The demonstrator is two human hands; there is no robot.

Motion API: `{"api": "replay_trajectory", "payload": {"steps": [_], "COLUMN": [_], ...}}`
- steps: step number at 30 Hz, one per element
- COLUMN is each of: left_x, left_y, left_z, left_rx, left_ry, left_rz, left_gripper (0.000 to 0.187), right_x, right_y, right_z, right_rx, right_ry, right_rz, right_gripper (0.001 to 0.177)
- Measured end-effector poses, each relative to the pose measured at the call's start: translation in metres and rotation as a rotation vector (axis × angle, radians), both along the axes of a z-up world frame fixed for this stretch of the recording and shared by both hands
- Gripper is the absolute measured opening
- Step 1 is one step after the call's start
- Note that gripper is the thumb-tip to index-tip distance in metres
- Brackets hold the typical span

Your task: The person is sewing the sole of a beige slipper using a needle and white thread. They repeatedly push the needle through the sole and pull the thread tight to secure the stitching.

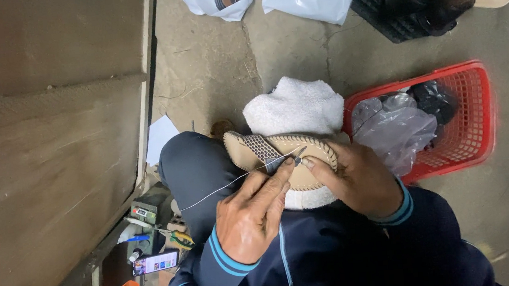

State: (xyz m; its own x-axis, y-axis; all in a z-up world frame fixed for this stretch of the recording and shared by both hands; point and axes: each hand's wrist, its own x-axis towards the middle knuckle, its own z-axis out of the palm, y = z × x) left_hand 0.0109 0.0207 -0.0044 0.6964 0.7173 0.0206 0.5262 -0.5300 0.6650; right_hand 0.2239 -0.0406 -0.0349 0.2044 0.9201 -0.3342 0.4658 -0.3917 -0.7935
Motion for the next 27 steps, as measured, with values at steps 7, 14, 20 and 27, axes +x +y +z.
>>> {"api": "replay_trajectory", "payload": {"steps": [7,14,20,27], "left_x": [-0.010,-0.050,-0.051,-0.023], "left_y": [0.023,0.051,0.056,0.051], "left_z": [0.012,0.009,-0.002,-0.004], "left_rx": [0.019,-0.028,0.059,0.123], "left_ry": [-0.075,0.013,0.084,0.043], "left_rz": [-0.091,-0.229,-0.282,-0.241], "left_gripper": [0.035,0.038,0.041,0.034], "right_x": [-0.013,-0.056,-0.060,-0.060], "right_y": [-0.002,0.015,0.014,0.012], "right_z": [0.010,0.022,0.018,0.012], "right_rx": [0.185,0.387,0.356,0.345], "right_ry": [-0.226,-0.409,-0.506,-0.517], "right_rz": [0.090,0.171,0.198,0.153], "right_gripper": [0.025,0.023,0.026,0.025]}}
